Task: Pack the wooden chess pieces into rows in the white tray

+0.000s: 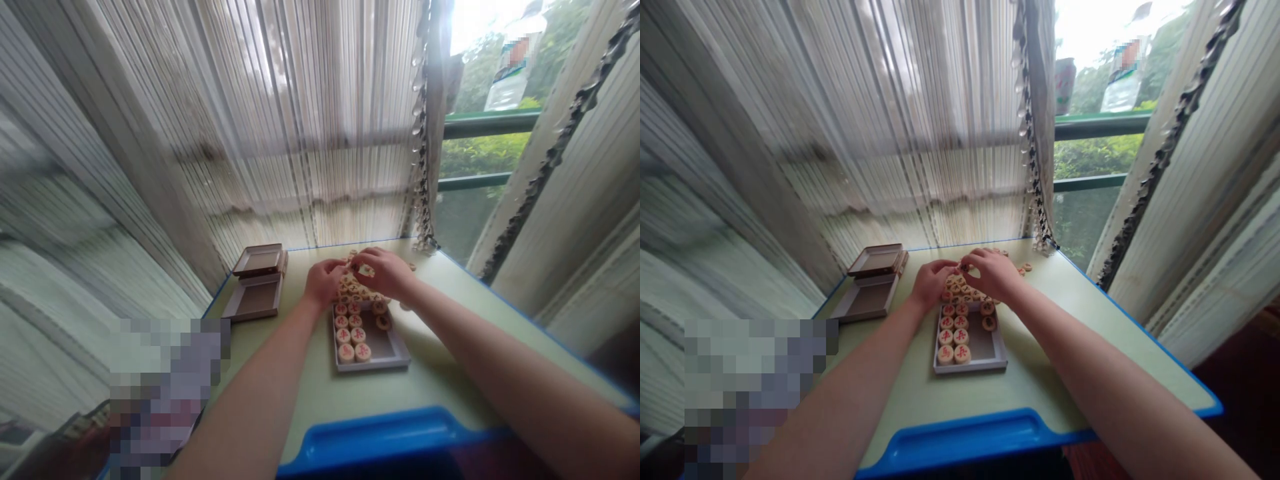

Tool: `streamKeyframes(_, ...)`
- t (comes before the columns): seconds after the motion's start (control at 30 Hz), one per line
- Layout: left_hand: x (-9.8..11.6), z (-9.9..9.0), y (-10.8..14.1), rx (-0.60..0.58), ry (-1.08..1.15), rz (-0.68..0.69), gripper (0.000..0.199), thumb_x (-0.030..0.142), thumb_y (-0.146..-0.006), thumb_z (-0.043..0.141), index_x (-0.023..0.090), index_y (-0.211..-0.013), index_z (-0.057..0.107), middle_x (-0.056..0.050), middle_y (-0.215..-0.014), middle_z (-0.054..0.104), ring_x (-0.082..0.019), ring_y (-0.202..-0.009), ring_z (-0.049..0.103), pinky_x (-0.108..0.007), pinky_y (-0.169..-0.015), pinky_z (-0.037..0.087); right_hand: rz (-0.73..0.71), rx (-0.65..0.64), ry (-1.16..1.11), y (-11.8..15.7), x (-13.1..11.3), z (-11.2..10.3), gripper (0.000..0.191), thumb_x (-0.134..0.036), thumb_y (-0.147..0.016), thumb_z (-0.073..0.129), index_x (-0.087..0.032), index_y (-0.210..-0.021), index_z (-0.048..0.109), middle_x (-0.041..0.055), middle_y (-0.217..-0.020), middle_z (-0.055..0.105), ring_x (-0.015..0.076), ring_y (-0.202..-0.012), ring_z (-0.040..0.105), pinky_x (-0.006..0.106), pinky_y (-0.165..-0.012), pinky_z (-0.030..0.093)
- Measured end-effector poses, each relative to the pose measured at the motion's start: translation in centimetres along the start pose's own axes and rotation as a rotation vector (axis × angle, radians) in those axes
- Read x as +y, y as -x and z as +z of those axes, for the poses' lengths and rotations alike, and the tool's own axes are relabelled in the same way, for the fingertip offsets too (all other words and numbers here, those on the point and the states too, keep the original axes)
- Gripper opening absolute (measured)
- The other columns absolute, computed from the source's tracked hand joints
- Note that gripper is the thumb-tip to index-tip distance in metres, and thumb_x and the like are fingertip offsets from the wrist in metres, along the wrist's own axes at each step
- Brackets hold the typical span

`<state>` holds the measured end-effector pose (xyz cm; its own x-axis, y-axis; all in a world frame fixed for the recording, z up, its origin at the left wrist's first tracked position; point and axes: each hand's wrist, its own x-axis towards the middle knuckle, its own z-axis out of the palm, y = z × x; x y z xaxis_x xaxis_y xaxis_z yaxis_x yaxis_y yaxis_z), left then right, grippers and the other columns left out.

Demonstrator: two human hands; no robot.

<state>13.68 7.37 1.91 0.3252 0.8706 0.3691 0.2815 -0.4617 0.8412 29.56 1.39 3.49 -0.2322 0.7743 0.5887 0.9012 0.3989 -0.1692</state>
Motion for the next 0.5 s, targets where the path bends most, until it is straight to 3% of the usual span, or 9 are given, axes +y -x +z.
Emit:
streamKeyframes(0.13,-0.2,-0.8,0.1,0.061,-0.297,0.07,0.021,0.024,-0.073,0.052,0.019,-0.081,0.071,-0.003,-0.081,0.071,-0.016,-0.081,0.063,-0.027,-0.08,0.047,0.176,-0.041,-0.121,-0.3,-0.5,-2.7,0.018,-0.028,-0.073,0.06,-0.02,-0.087,0.067,0.0046,-0.086,0.064,0.0139,-0.072,0.057,0.026,-0.067,0.046)
streamKeyframes(0.27,-0.5,-1.1,0.1,0.057,-0.536,0.175,0.022,0.023,-0.073,0.051,0.019,-0.081,0.071,-0.005,-0.085,0.07,-0.018,-0.085,0.061,-0.029,-0.085,0.044,0.239,-0.127,-0.192,2.0,-2.0,-4.8,0.016,-0.028,-0.069,0.064,-0.02,-0.082,0.068,0.0024,-0.076,0.062,0.0116,-0.063,0.055,0.023,-0.058,0.044)
streamKeyframes(0.5,-0.8,-0.6,0.3,0.075,-0.641,0.22,0.028,0.017,-0.073,0.046,0.02,-0.082,0.072,-0.004,-0.083,0.07,-0.018,-0.086,0.06,-0.028,-0.085,0.045,0.271,-0.045,-0.37,8.5,-3.8,-3.8,0.018,-0.03,-0.074,0.06,-0.018,-0.087,0.063,0.0024,-0.075,0.06,0.0099,-0.058,0.052,0.022,-0.055,0.044)
